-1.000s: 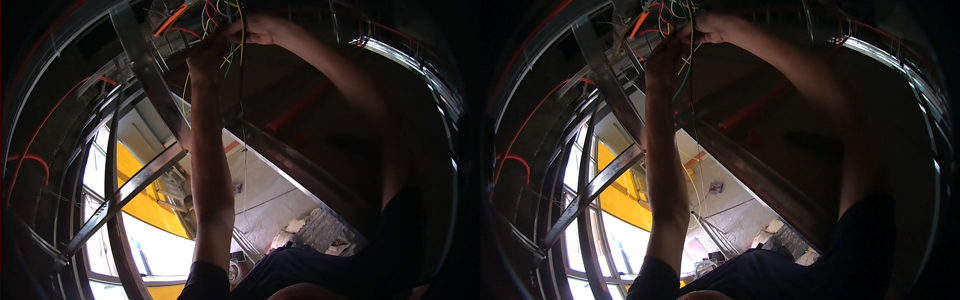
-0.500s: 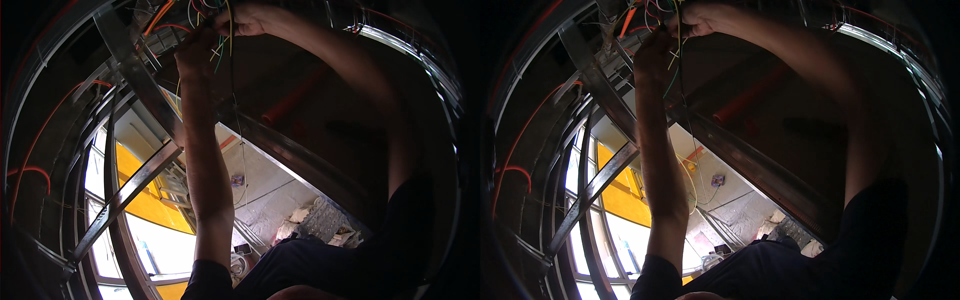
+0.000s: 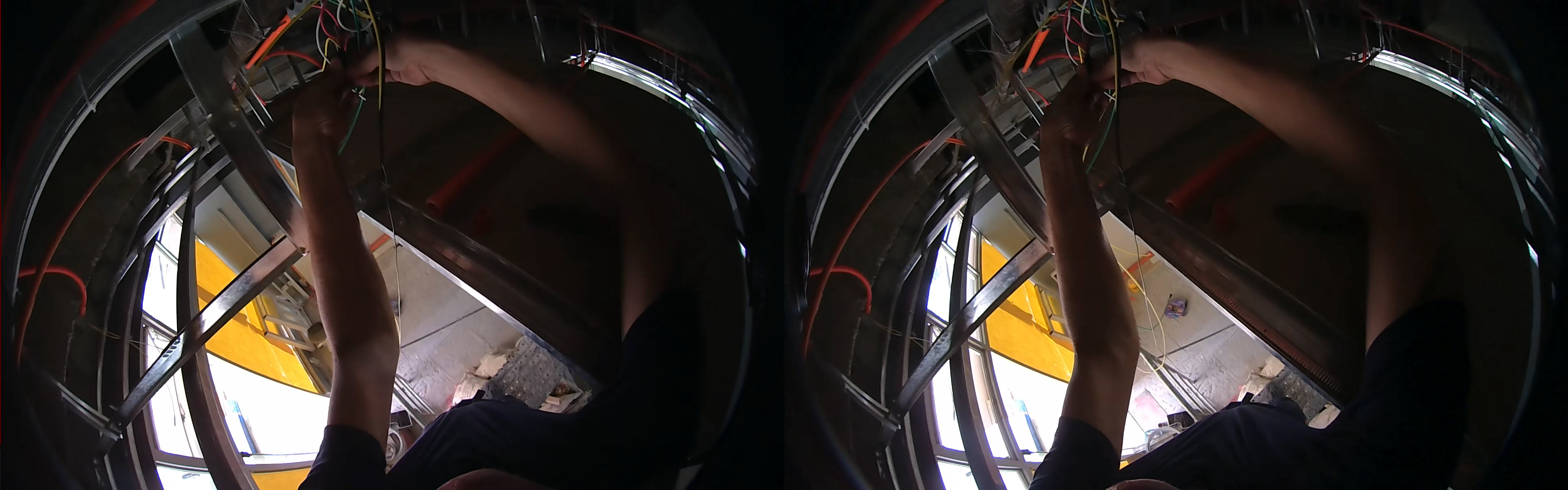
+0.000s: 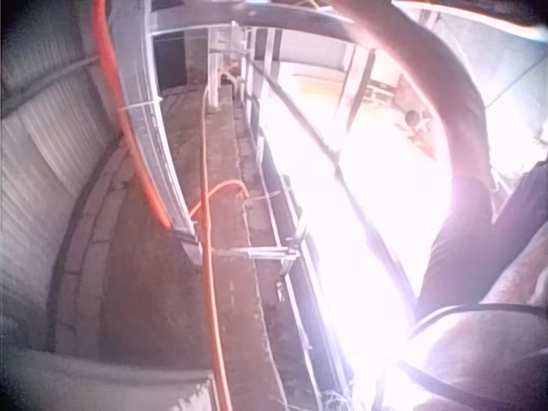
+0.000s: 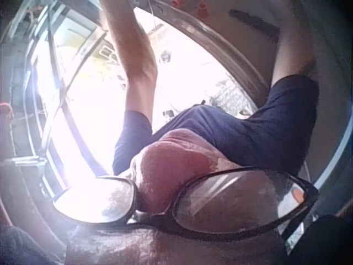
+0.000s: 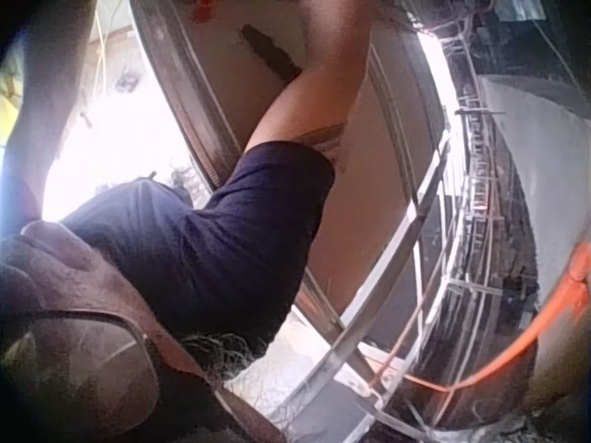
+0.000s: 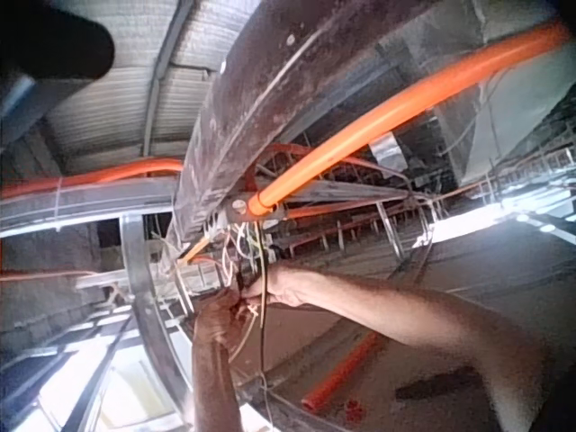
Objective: Connecting and cutting electrical wires in a ceiling installation within a construction site.
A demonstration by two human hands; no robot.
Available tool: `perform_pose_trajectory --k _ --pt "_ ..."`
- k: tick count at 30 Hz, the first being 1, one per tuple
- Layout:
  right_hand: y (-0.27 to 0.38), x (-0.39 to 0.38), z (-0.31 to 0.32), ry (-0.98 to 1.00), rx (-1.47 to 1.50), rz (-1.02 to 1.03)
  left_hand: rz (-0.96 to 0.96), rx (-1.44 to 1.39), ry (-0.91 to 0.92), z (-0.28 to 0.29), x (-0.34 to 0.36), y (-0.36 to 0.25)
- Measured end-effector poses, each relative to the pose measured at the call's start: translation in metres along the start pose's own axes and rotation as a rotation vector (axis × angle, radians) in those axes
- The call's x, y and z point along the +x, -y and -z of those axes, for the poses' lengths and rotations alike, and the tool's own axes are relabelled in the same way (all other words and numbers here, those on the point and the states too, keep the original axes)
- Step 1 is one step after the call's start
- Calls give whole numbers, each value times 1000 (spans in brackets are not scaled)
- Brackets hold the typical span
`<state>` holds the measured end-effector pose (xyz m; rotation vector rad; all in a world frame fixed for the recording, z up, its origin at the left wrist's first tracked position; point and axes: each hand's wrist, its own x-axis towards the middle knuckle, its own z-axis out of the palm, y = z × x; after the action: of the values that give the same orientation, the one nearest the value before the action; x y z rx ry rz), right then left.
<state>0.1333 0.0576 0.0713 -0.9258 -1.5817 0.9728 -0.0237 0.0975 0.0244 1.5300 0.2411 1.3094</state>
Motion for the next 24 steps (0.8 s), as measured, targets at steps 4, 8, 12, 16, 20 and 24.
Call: perform_pose_trajectory --k 4,8,12,16,20,24 --pt "-2 -3 5 101 56 66 194 -183 -3 9 8 0" --pt "-3 -8 10 137 48 48 97 55 112 12 3 1" --pt "1 -10 11 -6 144 5 148 -141 -63 5 3 -2" --pt "3 -1 -4 75 146 75 104 -35 18 4 2 -9" --pt "2 7 -16 -35 167 86 79 163 -145 1 -4 -20" --pt "6 4 -13 -33 102 107 -137 506 -225 -14 -14 -40"
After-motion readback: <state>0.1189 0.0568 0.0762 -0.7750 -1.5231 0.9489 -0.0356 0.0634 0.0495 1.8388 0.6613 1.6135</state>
